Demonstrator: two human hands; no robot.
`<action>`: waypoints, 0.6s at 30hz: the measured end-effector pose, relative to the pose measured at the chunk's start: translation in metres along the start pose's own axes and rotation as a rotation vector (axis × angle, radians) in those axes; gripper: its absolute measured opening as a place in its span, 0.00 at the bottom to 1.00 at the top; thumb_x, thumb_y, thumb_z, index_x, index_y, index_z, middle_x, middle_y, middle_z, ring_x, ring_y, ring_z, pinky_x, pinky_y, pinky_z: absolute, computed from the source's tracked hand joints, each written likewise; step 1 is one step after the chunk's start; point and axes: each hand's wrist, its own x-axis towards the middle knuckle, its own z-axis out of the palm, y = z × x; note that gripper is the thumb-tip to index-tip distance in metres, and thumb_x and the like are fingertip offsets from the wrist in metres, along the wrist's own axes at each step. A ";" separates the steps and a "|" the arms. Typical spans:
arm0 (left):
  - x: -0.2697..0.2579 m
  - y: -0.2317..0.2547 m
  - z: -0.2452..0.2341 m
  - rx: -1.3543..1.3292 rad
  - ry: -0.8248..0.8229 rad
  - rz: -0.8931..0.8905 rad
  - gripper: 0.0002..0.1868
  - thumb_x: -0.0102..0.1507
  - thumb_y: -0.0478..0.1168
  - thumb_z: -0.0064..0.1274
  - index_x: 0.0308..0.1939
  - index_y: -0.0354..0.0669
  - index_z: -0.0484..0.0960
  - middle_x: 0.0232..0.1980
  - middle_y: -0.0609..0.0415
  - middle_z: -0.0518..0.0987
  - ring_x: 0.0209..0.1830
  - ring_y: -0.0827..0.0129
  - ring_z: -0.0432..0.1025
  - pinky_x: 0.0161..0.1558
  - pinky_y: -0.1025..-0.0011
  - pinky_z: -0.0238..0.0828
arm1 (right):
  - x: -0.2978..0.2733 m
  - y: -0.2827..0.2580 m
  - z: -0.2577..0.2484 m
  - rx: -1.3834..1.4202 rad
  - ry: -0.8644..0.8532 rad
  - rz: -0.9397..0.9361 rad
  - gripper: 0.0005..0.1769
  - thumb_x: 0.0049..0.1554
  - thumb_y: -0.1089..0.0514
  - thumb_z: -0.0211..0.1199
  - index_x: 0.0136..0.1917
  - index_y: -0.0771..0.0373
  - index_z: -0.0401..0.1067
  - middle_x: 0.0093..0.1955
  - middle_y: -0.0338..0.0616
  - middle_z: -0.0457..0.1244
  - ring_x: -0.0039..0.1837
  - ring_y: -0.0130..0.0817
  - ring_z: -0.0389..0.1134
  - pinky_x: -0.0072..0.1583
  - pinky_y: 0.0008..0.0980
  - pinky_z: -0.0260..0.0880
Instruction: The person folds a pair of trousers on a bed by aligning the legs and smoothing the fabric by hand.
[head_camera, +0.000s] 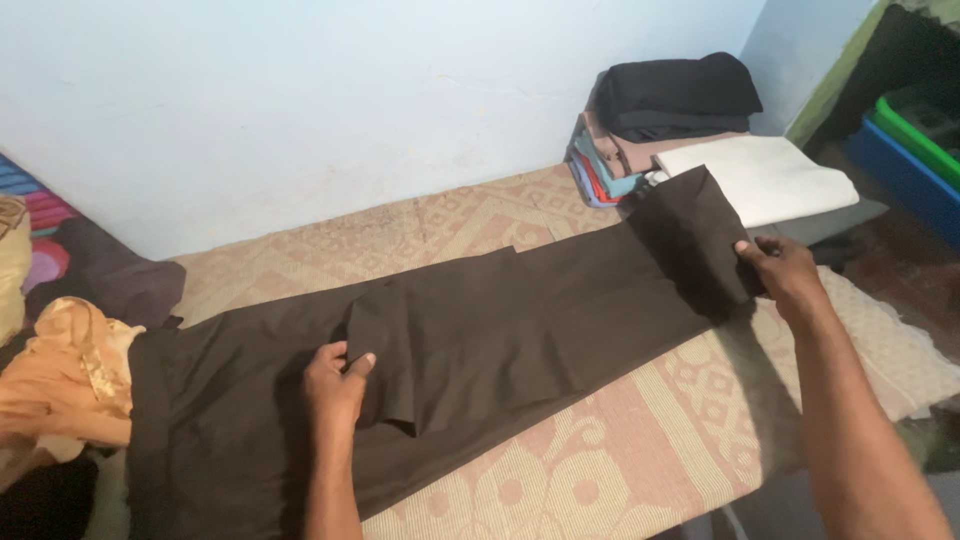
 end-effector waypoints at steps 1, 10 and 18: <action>0.000 0.001 0.000 0.062 0.001 0.058 0.27 0.55 0.37 0.67 0.57 0.33 0.80 0.43 0.40 0.83 0.34 0.56 0.77 0.34 0.63 0.73 | -0.001 -0.002 0.000 0.000 0.001 -0.003 0.29 0.59 0.50 0.70 0.65 0.72 0.69 0.53 0.54 0.68 0.52 0.41 0.71 0.50 0.39 0.72; 0.002 0.002 0.003 0.014 -0.047 0.094 0.29 0.53 0.33 0.66 0.59 0.36 0.78 0.41 0.44 0.85 0.37 0.65 0.78 0.40 0.70 0.72 | -0.102 -0.167 0.066 -0.182 -0.237 -0.166 0.17 0.61 0.51 0.67 0.52 0.69 0.77 0.35 0.51 0.62 0.38 0.37 0.60 0.42 0.43 0.59; 0.023 -0.026 -0.009 -0.283 -0.066 -0.012 0.18 0.58 0.27 0.60 0.52 0.36 0.81 0.38 0.52 0.79 0.35 0.73 0.71 0.36 0.74 0.66 | -0.277 -0.269 0.226 0.015 -0.706 -0.629 0.09 0.61 0.57 0.62 0.52 0.64 0.75 0.50 0.46 0.73 0.55 0.36 0.74 0.58 0.36 0.73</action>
